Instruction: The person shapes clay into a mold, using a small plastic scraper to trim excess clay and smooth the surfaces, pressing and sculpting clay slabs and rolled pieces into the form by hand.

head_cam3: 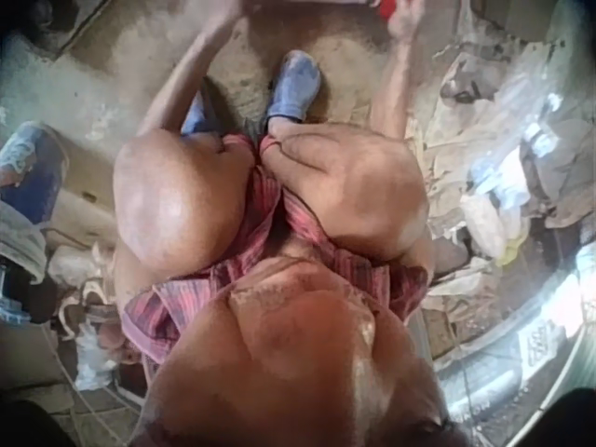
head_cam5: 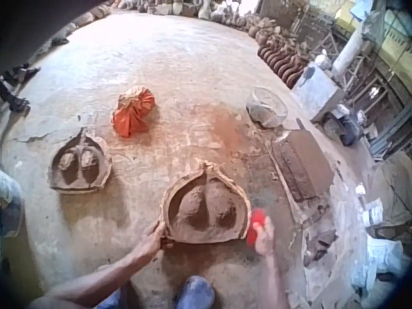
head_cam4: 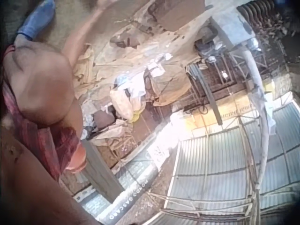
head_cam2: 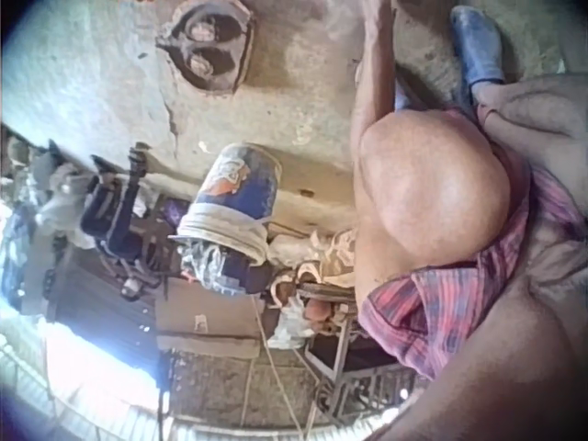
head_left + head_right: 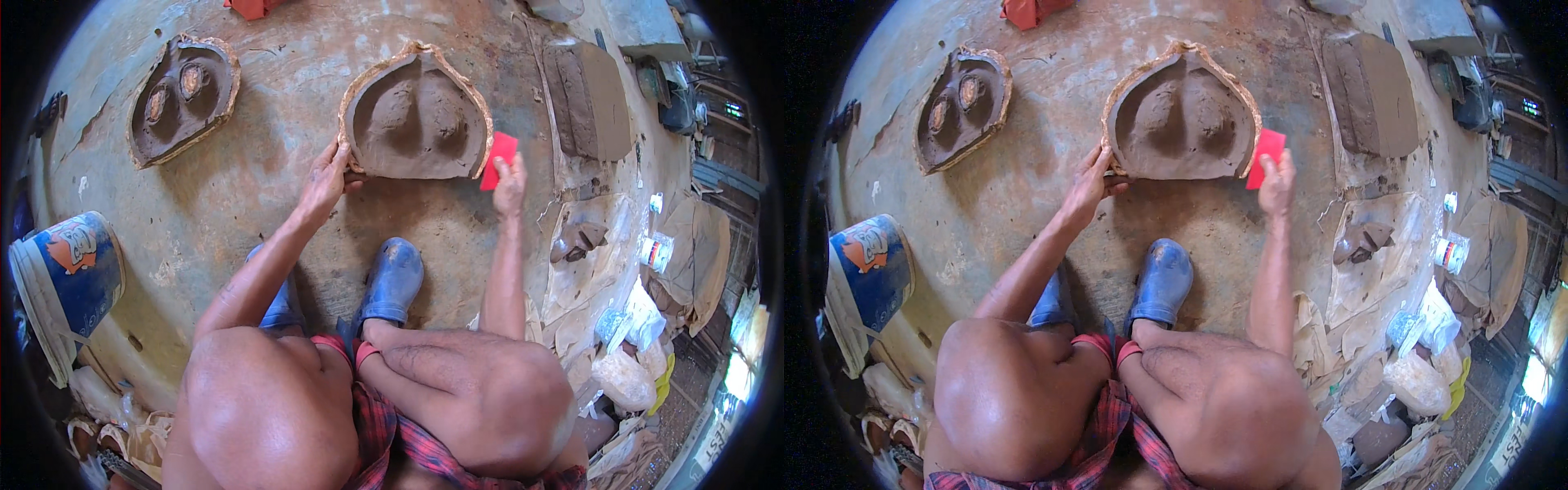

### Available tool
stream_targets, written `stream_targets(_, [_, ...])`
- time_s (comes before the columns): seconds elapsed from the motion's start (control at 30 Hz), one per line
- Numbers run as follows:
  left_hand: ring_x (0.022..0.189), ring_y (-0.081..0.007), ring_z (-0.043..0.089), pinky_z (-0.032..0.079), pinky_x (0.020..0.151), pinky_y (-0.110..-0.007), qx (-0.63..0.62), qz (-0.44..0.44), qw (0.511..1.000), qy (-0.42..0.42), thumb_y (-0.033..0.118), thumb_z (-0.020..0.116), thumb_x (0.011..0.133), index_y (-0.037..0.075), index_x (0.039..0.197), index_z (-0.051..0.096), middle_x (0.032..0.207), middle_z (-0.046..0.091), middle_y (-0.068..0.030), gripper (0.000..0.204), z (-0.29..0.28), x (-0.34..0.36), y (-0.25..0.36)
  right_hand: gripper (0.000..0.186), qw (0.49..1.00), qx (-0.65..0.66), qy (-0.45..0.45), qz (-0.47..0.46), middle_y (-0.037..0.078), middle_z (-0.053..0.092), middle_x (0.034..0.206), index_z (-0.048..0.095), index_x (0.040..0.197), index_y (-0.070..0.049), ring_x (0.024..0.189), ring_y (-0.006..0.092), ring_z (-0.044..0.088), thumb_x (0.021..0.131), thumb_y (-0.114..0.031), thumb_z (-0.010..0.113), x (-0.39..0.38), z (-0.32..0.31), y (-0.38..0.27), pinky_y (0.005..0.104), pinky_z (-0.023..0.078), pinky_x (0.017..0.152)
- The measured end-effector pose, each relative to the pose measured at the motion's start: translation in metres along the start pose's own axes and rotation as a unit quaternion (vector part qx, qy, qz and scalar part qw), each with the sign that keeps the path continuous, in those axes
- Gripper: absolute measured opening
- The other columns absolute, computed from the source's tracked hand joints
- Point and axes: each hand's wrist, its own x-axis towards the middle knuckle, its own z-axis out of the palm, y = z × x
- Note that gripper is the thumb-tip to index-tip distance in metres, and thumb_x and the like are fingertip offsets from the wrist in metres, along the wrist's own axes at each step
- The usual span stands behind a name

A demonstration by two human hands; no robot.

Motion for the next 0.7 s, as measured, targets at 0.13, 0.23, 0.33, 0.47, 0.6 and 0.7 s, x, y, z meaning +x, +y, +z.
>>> stream_targets(0.13, [0.092,-0.0109,0.067,0.056,0.079,-0.03,0.058,0.08,0.995,0.005,0.039,0.05,0.112,0.012,0.145,0.063,0.112,0.072,-0.0045,0.044,-0.019,0.03,-0.004,0.021,0.999,0.027,0.015,-0.012,0.007,0.069,0.096,0.065,0.113,0.0,0.082,0.0162,0.063,0.102,-0.017,0.057,-0.028,0.022,-0.01,0.0346,0.053,0.073])
stream_targets(0.23, [0.085,-0.0095,0.063,0.053,0.074,-0.029,0.159,0.096,0.979,0.087,0.044,0.056,0.11,0.007,0.12,0.076,0.097,0.07,0.0001,0.043,-0.049,0.045,0.034,0.023,0.99,0.127,-0.025,0.057,0.008,0.069,0.091,0.062,0.12,-0.002,0.08,0.016,0.067,0.105,-0.019,0.056,-0.077,0.048,-0.032,0.0351,0.059,0.07])
stream_targets(0.33, [0.08,-0.0104,0.059,0.048,0.069,-0.028,0.166,0.091,0.98,0.062,0.046,0.06,0.107,0.004,0.108,0.077,0.092,0.069,-0.0001,0.046,-0.083,0.064,0.055,0.023,0.974,0.128,-0.127,0.14,0.009,0.07,0.088,0.059,0.125,-0.003,0.074,0.0172,0.071,0.108,-0.018,0.055,-0.118,0.063,-0.064,0.0332,0.061,0.064])
stream_targets(0.47, [0.079,-0.013,0.063,0.054,0.071,-0.03,0.055,0.133,0.986,0.089,0.043,0.06,0.106,0.001,0.103,0.073,0.093,0.07,-0.0034,0.044,-0.074,0.062,0.04,0.023,0.988,-0.044,-0.083,0.121,0.01,0.073,0.084,0.059,0.128,-0.004,0.067,0.017,0.072,0.109,-0.017,0.056,-0.09,0.041,-0.1,0.0289,0.058,0.058])
stream_targets(0.6, [0.085,-0.0186,0.068,0.06,0.072,-0.029,-0.139,0.001,0.989,0.045,0.036,0.067,0.104,-0.001,0.13,0.058,0.107,0.066,-0.0121,0.046,-0.046,0.006,-0.016,0.012,0.964,-0.192,-0.126,-0.137,0.013,0.072,0.081,0.06,0.113,-0.004,0.068,0.0238,0.073,0.104,-0.012,0.06,-0.052,0.104,-0.169,0.0374,0.057,0.058])
stream_targets(0.7, [0.087,-0.027,0.073,0.063,0.072,-0.034,-0.183,-0.117,0.97,-0.107,0.034,0.069,0.103,0.004,0.142,0.044,0.119,0.063,-0.0195,0.056,-0.021,-0.028,-0.054,0.012,0.882,-0.277,-0.24,-0.296,0.02,0.072,0.084,0.06,0.111,-0.004,0.076,0.0352,0.074,0.1,-0.009,0.06,-0.036,0.173,-0.184,0.046,0.058,0.065])
